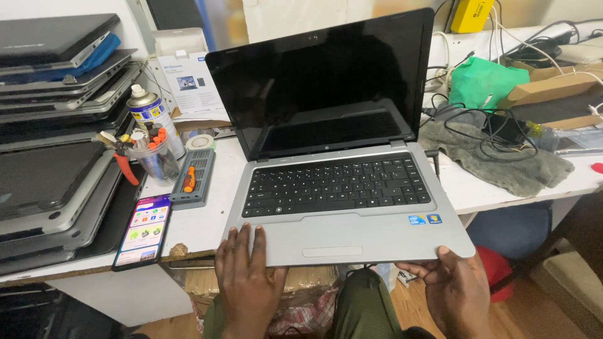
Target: The person removes the battery from a laptop, then uses a screwdriver to remove screws from the back panel. They lift off the panel to expose the internal components, including RAM and a hard drive.
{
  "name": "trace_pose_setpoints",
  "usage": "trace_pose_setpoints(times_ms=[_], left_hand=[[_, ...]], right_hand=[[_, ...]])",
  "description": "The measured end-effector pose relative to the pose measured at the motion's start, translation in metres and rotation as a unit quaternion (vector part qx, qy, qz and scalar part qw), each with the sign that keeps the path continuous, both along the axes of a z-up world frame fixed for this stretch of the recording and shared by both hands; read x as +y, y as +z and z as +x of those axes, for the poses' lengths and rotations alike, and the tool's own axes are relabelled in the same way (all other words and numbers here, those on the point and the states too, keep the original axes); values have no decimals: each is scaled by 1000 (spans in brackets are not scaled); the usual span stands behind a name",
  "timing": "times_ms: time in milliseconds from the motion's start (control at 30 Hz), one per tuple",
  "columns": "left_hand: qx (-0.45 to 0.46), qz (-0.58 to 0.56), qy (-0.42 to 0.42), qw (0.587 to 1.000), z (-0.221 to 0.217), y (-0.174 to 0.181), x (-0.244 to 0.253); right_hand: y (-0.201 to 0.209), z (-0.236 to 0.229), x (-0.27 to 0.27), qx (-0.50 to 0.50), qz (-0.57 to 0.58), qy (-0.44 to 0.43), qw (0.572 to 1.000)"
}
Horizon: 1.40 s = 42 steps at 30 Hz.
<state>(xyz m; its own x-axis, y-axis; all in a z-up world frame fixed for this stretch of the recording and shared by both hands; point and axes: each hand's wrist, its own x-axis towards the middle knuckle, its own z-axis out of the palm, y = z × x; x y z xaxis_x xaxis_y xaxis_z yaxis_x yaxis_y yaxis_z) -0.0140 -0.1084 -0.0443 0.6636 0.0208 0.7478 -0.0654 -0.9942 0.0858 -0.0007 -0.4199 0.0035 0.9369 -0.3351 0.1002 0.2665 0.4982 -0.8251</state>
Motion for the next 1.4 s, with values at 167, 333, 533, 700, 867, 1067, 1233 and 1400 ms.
trace_pose_setpoints(times_ms=[167, 333, 533, 700, 867, 1067, 1233, 1400], left_hand=[[41, 9, 18, 999, 0, -6, -12], [17, 0, -16, 1000, -6, 9, -25], [41, -25, -40, 998, -8, 23, -25], [238, -102, -176, 950, 3, 65, 13], [232, -122, -233, 936, 45, 82, 38], [301, -101, -245, 916, 104, 114, 40], [208, -200, -190, 939, 164, 104, 54], [137, -533, -152, 821, 223, 97, 82]], right_hand=[[-59, 38, -42, -73, -6, 85, 994], [-93, 58, -68, -109, 6, 132, 985], [-38, 42, -74, -15, -68, 189, 980], [20, 47, -99, 147, -420, 47, 894], [28, 79, -65, -87, -654, -110, 743], [94, 107, 51, -187, -768, 131, 599], [102, 148, 111, -168, -781, 211, 563], [80, 198, 142, -211, -799, 165, 538]])
